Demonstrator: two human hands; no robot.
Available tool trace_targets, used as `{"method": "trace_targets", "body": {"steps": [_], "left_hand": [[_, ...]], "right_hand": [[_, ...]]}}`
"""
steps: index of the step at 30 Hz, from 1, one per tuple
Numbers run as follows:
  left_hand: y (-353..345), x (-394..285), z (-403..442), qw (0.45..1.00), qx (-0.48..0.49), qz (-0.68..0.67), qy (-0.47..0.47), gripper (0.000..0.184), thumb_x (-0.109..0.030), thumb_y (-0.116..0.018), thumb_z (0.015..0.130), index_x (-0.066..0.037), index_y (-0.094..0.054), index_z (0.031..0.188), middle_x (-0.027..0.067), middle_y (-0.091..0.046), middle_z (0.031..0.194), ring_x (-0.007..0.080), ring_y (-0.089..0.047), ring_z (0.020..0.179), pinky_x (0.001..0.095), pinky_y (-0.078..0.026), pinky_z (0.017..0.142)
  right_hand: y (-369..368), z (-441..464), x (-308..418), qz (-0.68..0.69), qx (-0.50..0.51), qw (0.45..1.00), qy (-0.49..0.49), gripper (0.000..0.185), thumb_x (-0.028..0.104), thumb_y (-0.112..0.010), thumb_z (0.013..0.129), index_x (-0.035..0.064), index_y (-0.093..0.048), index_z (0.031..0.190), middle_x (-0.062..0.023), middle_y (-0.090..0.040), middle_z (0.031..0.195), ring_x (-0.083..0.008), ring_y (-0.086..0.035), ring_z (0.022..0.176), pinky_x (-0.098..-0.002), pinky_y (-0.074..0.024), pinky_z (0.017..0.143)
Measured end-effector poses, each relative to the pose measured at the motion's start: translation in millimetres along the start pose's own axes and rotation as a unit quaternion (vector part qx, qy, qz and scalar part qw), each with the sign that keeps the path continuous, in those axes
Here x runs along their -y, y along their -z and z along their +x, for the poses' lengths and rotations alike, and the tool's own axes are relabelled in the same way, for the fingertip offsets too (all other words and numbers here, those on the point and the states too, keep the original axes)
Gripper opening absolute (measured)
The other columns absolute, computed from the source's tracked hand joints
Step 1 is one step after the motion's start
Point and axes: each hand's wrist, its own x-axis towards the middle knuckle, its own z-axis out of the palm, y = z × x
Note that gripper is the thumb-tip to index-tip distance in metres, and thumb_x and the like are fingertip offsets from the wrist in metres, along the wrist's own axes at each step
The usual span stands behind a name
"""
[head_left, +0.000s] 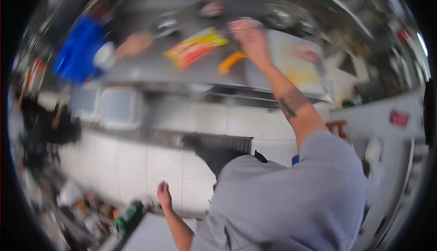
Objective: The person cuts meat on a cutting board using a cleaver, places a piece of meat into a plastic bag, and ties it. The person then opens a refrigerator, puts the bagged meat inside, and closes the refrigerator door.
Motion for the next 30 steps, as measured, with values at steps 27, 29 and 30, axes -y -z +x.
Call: {"method": "trace_targets", "body": {"steps": [27,29,30], "left_hand": [[355,260,-47,0.948,-0.144,-0.084,0.271,0.037,-0.036,-0.064,0.096,-0.004,-0.077,0.109,0.0225,-0.075,0.111,0.0422,-0.07,0.106,0.0511,-0.055,0.094],[421,278,-57,0.939,-0.183,-0.088,0.276,0.043,-0.038,-0.066,0.098,-0.006,-0.071,0.127,0.0208,-0.072,0.123,0.0396,-0.069,0.114,0.0481,-0.055,0.099],[456,277,-64,0.94,-0.204,-0.09,0.259,0.048,-0.038,-0.066,0.1,-0.005,-0.067,0.135,0.0209,-0.07,0.13,0.0379,-0.067,0.12,0.0462,-0.054,0.103]], "right_hand": [[-471,-151,897,0.216,0.751,0.569,0.257,0.015,0.015,-0.069,0.097,0.0019,-0.075,0.103,-0.0117,-0.076,0.091,-0.0202,-0.072,0.086,-0.0359,-0.0565,0.082],[-473,-150,986,0.246,0.74,0.559,0.282,0.012,0.012,-0.068,0.1,0.0012,-0.074,0.103,-0.0051,-0.073,0.086,-0.0133,-0.066,0.081,-0.0317,-0.0547,0.077],[-499,-166,1021,0.279,0.752,0.535,0.267,0.016,0.014,-0.067,0.102,0.0,-0.073,0.105,-0.0035,-0.071,0.083,-0.0109,-0.063,0.078,-0.0299,-0.053,0.072]]}}
